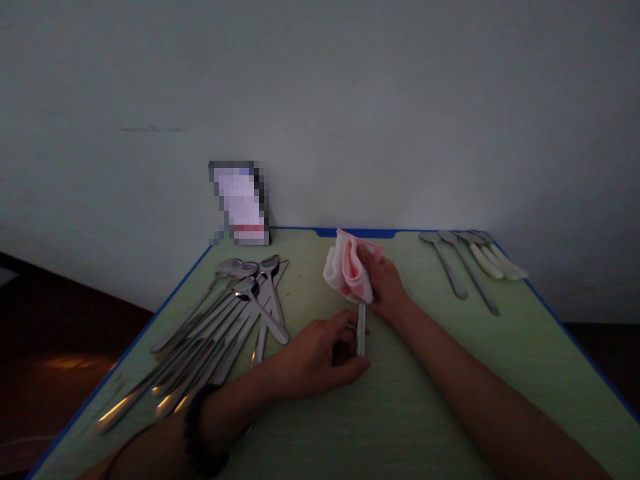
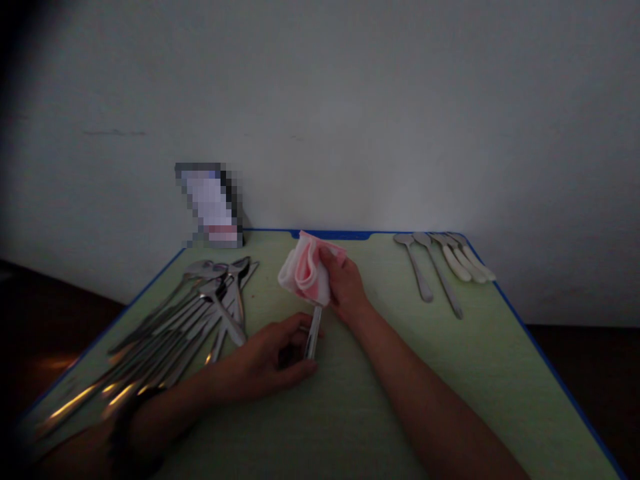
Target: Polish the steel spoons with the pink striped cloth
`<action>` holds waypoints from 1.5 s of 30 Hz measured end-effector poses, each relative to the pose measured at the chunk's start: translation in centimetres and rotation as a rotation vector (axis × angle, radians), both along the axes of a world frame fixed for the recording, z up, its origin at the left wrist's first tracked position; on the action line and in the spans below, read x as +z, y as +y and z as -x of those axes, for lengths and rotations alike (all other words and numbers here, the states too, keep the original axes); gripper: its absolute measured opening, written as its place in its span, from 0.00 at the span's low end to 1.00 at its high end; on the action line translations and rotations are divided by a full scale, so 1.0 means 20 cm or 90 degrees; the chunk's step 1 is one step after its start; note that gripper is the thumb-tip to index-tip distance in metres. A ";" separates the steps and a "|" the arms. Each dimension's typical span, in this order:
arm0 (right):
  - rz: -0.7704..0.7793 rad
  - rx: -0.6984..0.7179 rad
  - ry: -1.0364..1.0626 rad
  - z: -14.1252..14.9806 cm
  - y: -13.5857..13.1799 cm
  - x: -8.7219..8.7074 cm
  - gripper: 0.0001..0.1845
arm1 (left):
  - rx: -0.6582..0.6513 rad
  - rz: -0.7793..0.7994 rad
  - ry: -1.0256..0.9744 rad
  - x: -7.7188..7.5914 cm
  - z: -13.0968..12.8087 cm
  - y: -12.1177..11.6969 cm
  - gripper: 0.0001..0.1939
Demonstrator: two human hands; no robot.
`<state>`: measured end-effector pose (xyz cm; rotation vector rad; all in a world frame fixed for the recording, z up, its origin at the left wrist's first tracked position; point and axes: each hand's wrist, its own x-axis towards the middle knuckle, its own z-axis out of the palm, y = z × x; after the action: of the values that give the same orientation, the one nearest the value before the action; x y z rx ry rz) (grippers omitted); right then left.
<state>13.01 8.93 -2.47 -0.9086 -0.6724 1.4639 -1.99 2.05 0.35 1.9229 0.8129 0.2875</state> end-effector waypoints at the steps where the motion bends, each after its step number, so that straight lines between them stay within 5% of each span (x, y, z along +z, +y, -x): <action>1: -0.002 0.002 -0.005 0.00 0.00 0.00 0.14 | 0.001 -0.006 0.003 0.00 0.00 0.00 0.11; 18: -0.003 -0.092 -0.018 0.01 -0.01 0.01 0.21 | 0.008 -0.007 -0.014 0.00 0.00 0.01 0.10; 45: 0.012 -0.051 -0.007 0.00 0.02 -0.03 0.23 | -0.002 0.016 -0.044 -0.02 0.01 0.02 0.10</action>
<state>12.99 9.37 -3.00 -0.9484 -0.6237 1.3967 -2.23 2.37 0.04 1.8809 0.7643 0.3383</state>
